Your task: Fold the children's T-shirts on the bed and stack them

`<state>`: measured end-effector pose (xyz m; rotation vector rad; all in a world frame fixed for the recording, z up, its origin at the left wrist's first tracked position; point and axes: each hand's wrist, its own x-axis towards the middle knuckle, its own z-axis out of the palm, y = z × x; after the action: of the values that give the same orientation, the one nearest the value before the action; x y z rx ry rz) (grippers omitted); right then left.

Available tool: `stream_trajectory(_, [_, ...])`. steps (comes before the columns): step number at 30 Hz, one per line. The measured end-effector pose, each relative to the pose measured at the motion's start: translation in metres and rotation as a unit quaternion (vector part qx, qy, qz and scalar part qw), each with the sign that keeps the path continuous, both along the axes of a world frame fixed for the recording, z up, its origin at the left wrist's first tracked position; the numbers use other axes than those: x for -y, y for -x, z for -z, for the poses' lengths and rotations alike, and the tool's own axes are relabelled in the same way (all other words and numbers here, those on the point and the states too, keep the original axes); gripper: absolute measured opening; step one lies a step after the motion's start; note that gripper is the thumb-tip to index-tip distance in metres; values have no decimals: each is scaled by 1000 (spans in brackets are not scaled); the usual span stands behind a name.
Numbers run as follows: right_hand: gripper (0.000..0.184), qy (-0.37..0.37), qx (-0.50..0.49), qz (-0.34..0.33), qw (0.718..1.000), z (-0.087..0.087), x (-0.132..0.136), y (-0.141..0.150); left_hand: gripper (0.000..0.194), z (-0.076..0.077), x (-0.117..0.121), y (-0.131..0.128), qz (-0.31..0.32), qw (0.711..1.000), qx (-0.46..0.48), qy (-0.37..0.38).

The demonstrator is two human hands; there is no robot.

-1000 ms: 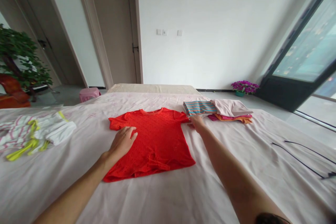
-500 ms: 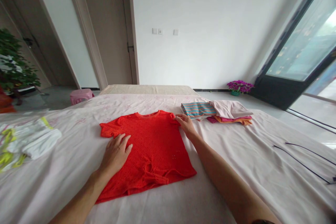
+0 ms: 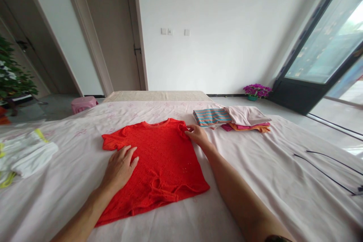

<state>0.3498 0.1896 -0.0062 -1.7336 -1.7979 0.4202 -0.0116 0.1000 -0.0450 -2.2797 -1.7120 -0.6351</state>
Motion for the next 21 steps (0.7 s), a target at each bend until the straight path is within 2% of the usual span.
stream_trajectory(4, [28, -16, 108, 46, 993, -12, 6, 4, 39, 2, -2, 1, 2, 1000, 8, -2])
stream_trajectory(10, [38, -72, 115, 134, 982, -15, 11, 2, 39, 5, -3, 3, 2, 1000, -9, -5])
stream_trajectory(13, [31, -59, 117, 114, 985, -15, 11, 2, 39, 4, -3, 2, 0, 1000, -19, -5])
stream_trajectory(17, [27, 5, 142, 82, 986, -16, 10, 3, 38, 2, -2, 1, 1, 1000, -10, -6])
stream_trajectory(21, [25, 39, 162, 89, 982, -15, 6, 3, 39, 3, -2, 1, -2, 1000, -10, -5])
